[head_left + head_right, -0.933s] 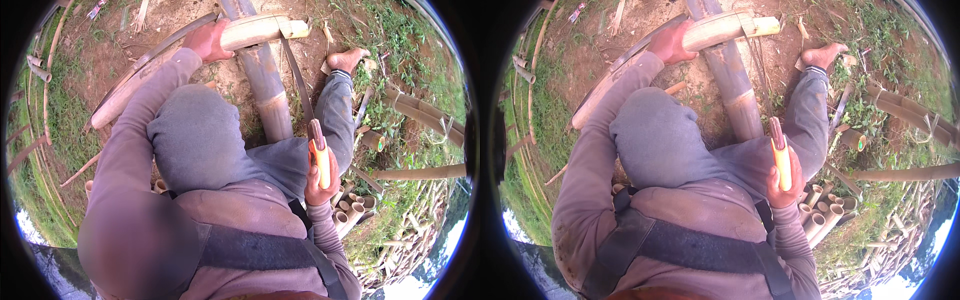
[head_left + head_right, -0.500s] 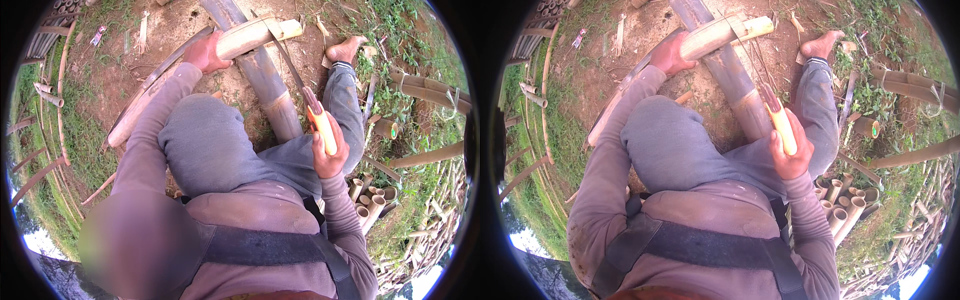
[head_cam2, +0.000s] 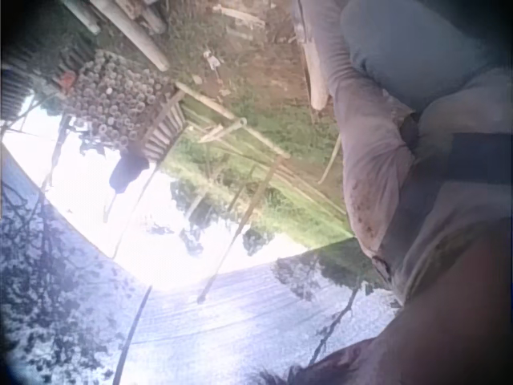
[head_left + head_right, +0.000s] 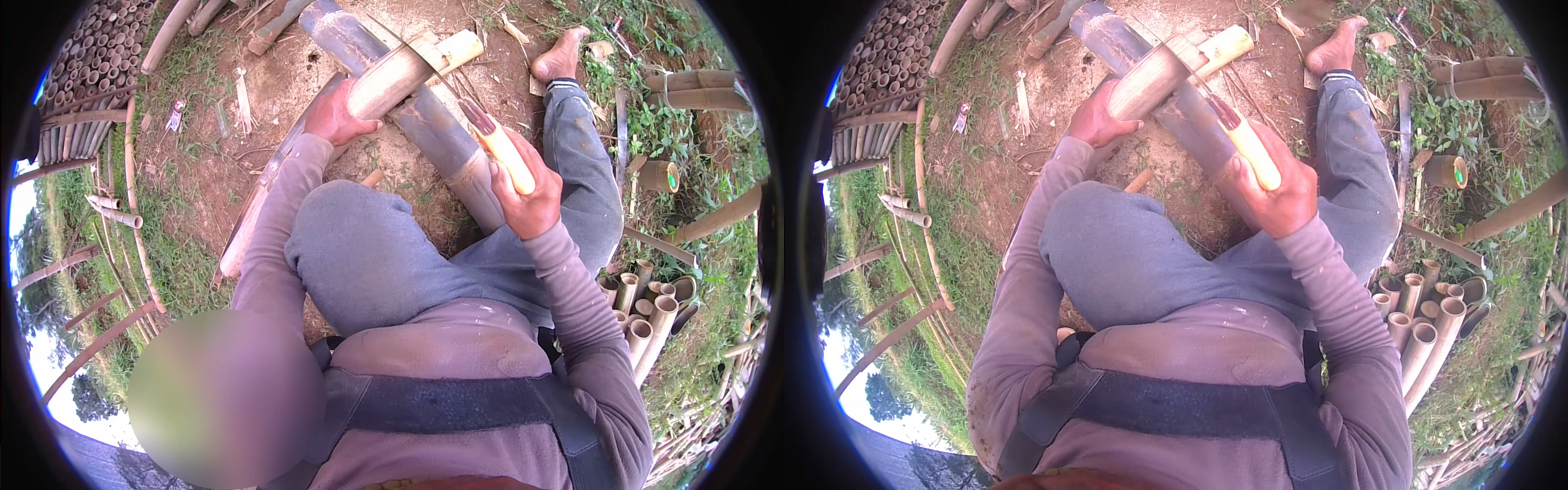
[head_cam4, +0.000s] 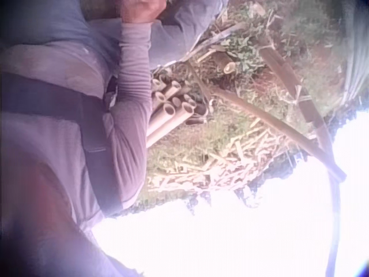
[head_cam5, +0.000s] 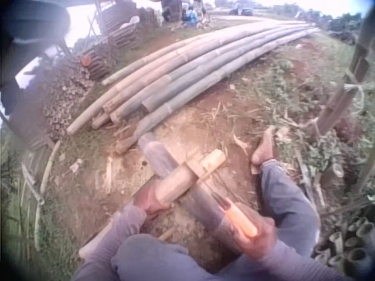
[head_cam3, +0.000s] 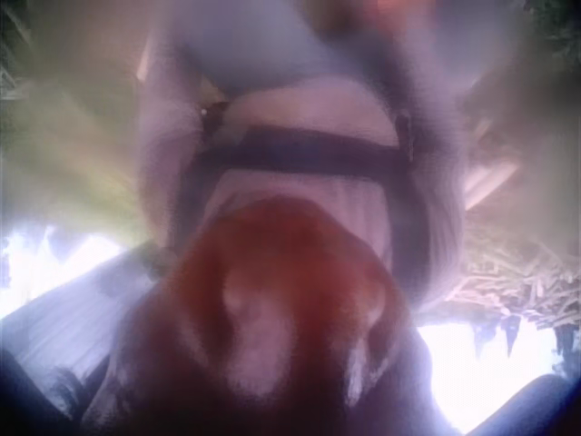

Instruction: The person sits on the ground and uses a hand saw to cut a long bamboo pole into shorter sections. They position the pole on a wooden support, saw through it, and then move the cut pieces aside. The process is repeated with another bamboo pole.

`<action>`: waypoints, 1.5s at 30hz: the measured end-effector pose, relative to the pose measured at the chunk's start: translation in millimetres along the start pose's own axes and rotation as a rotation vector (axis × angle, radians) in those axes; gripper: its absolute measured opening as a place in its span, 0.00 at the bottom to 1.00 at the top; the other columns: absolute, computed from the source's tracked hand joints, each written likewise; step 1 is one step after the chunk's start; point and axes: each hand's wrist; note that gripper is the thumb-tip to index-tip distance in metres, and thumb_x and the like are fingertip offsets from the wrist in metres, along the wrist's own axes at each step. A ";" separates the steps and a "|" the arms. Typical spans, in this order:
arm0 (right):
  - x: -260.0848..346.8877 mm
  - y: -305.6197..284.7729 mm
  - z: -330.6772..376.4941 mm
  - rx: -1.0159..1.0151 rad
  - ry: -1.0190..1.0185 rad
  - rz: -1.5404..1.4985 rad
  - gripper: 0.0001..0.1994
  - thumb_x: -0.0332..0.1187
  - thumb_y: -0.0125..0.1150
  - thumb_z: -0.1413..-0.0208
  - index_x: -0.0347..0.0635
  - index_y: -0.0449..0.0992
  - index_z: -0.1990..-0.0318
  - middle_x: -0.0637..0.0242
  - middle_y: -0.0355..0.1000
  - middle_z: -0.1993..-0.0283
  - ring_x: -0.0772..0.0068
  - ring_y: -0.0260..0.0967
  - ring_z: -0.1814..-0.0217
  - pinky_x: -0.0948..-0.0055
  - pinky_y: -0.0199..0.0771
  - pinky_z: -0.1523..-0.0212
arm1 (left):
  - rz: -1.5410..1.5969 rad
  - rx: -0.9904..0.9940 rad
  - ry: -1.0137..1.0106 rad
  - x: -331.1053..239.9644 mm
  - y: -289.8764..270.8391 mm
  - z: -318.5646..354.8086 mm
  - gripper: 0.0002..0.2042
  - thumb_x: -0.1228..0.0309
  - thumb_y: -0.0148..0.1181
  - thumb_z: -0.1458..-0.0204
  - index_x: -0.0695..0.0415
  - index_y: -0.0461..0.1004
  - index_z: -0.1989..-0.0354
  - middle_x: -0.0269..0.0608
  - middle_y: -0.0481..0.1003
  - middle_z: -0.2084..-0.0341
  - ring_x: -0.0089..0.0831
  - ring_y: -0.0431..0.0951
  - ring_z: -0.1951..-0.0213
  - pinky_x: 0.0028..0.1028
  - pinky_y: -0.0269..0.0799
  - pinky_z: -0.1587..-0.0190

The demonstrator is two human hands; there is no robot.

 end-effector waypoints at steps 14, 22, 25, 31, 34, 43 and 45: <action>-16.1 49.4 -42.7 -0.078 0.067 -0.022 0.23 0.38 0.74 0.43 0.39 0.80 0.43 0.50 0.83 0.62 0.47 0.83 0.64 0.59 0.84 0.63 | 0.277 0.177 0.017 -9.2 -13.7 -14.2 0.50 0.54 0.83 0.64 0.63 0.66 0.30 0.54 0.78 0.41 0.42 0.78 0.38 0.35 0.71 0.34; 16.3 -61.8 80.3 0.030 0.155 -0.101 0.23 0.25 0.69 0.43 0.27 0.76 0.40 0.44 0.80 0.42 0.50 0.83 0.42 0.62 0.83 0.43 | 0.280 0.173 0.015 3.4 -8.4 -10.2 0.49 0.53 0.84 0.65 0.63 0.69 0.34 0.53 0.79 0.43 0.42 0.79 0.41 0.35 0.73 0.37; -32.1 11.1 20.0 -0.062 0.134 -0.133 0.23 0.31 0.73 0.42 0.33 0.78 0.40 0.49 0.82 0.46 0.56 0.85 0.50 0.66 0.84 0.50 | 0.342 0.156 0.048 1.1 -3.3 -14.8 0.49 0.53 0.84 0.65 0.63 0.69 0.33 0.52 0.79 0.43 0.42 0.80 0.41 0.35 0.73 0.37; -36.1 36.8 -21.8 -0.064 0.176 -0.256 0.23 0.37 0.73 0.41 0.36 0.79 0.40 0.49 0.83 0.50 0.59 0.86 0.52 0.67 0.84 0.51 | 0.309 0.164 0.068 14.9 -1.5 -20.6 0.49 0.53 0.84 0.65 0.61 0.68 0.33 0.52 0.79 0.43 0.42 0.80 0.42 0.35 0.73 0.37; -13.6 -0.8 21.5 -0.082 0.170 -0.154 0.24 0.32 0.73 0.43 0.32 0.78 0.41 0.48 0.82 0.47 0.58 0.85 0.47 0.65 0.83 0.45 | 0.367 0.170 0.021 4.4 -7.0 -12.8 0.49 0.54 0.85 0.65 0.62 0.68 0.33 0.52 0.79 0.43 0.41 0.80 0.42 0.35 0.73 0.37; -74.4 51.2 -28.2 -0.054 0.395 -0.217 0.22 0.38 0.72 0.41 0.39 0.81 0.41 0.53 0.84 0.50 0.62 0.85 0.51 0.68 0.83 0.49 | 0.364 0.196 0.038 -5.9 -8.2 -15.2 0.50 0.55 0.84 0.64 0.63 0.66 0.32 0.52 0.78 0.42 0.41 0.78 0.40 0.36 0.71 0.35; -79.1 55.1 -48.2 -0.134 0.353 -0.263 0.21 0.38 0.71 0.40 0.40 0.81 0.41 0.54 0.84 0.51 0.66 0.85 0.52 0.69 0.83 0.50 | 0.365 0.183 0.060 4.7 -5.6 -19.8 0.50 0.53 0.85 0.65 0.63 0.67 0.33 0.53 0.78 0.43 0.43 0.78 0.40 0.36 0.71 0.35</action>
Point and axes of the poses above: each hand's wrist, its own z-axis away from the middle knuckle, its own y-axis out of the palm, x = y × z
